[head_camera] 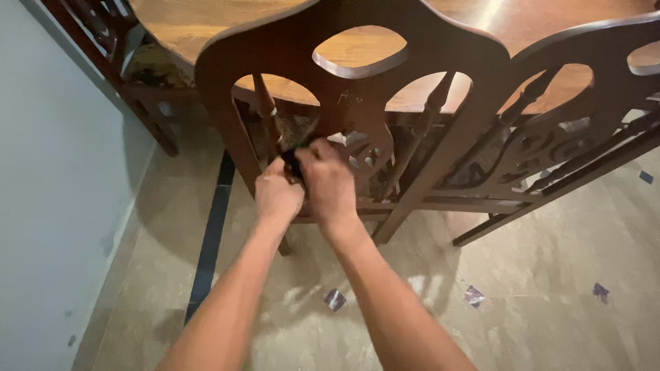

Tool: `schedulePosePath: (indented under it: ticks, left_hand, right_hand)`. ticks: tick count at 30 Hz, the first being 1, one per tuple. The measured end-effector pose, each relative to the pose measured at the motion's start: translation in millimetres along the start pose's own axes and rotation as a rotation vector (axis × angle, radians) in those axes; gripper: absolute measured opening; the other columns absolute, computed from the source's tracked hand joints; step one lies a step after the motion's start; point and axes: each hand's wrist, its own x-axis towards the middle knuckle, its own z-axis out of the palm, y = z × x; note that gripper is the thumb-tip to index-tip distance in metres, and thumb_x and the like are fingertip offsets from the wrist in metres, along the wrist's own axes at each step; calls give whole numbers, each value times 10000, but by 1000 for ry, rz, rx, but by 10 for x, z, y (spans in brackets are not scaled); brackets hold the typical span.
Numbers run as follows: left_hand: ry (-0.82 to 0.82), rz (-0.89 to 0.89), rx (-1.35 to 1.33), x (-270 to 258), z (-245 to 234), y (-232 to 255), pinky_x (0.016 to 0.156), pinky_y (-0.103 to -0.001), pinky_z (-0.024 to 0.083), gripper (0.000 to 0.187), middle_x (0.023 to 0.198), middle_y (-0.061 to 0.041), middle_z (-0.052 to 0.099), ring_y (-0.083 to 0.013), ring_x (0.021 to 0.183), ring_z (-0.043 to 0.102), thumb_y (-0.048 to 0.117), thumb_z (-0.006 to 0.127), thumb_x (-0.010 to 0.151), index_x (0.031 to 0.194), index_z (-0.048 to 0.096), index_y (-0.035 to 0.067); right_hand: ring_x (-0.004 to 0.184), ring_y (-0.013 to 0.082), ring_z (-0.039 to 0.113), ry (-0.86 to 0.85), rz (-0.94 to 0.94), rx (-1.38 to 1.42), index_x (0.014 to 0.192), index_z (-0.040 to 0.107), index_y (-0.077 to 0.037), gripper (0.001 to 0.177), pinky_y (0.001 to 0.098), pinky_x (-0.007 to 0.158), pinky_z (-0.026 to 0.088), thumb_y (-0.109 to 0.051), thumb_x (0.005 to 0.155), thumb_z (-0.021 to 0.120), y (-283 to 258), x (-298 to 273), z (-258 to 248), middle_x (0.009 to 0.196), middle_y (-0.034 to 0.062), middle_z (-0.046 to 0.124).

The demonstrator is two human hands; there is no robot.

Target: The person cleans dining chairs and a table by wiping down the chair backs, frames, and the table edge with a cloth.

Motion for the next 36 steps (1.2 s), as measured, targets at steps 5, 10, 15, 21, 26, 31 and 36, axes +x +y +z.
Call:
schedulePosePath:
  ticks: [5,10,15,21,26,31,36]
  left_hand:
    - [-1,-42,27,44,78,-192,846,-397,581,512,1088,-115,717,-306,976,739,11,642,711,1216,675,91]
    - [22,101,49,-13,60,-308,860,-418,563,423,1024,-176,768,-332,980,720,52,674,774,1196,704,72]
    - [163,156,13,91,17,-63,764,-421,563,191,960,-183,738,-328,867,732,128,694,915,1063,614,37]
    - [222,263,31,126,-18,-19,788,-395,577,142,922,-171,761,-298,858,745,60,654,861,999,686,44]
    - [26,65,115,164,-40,-221,806,-382,572,219,966,-152,768,-282,904,752,82,651,864,1057,756,81]
    - [-59,9,139,257,136,-668,907,-354,528,365,1092,-100,751,-248,1016,723,20,645,789,1121,753,128]
    - [-255,109,716,565,451,-1037,921,-381,543,290,1262,-61,713,-251,1125,674,98,614,925,1178,747,146]
  right_hand:
    - [903,376,712,-88,13,-55,1008,715,-96,278,462,726,582,4,749,717,189,-245,276,1078,142,634]
    - [938,367,707,-337,27,-160,1030,693,-81,290,449,767,599,7,754,703,158,-120,193,1141,163,625]
    - [1007,351,686,-46,-22,38,1064,685,-72,248,431,804,590,-17,823,706,-83,7,-133,1114,132,632]
    - [1040,309,677,-52,-108,-30,1153,711,-90,349,403,853,584,26,833,639,81,-36,-153,1120,109,640]
    - [984,320,689,-206,-33,-28,1126,746,-111,357,437,819,570,35,819,637,228,-164,58,1114,97,663]
    - [903,325,705,-269,-37,-70,1124,736,-103,306,435,756,585,17,859,645,472,-365,429,1109,120,682]
    - [774,315,729,-402,68,-367,891,782,-88,170,429,632,600,-16,787,668,970,-746,933,834,144,711]
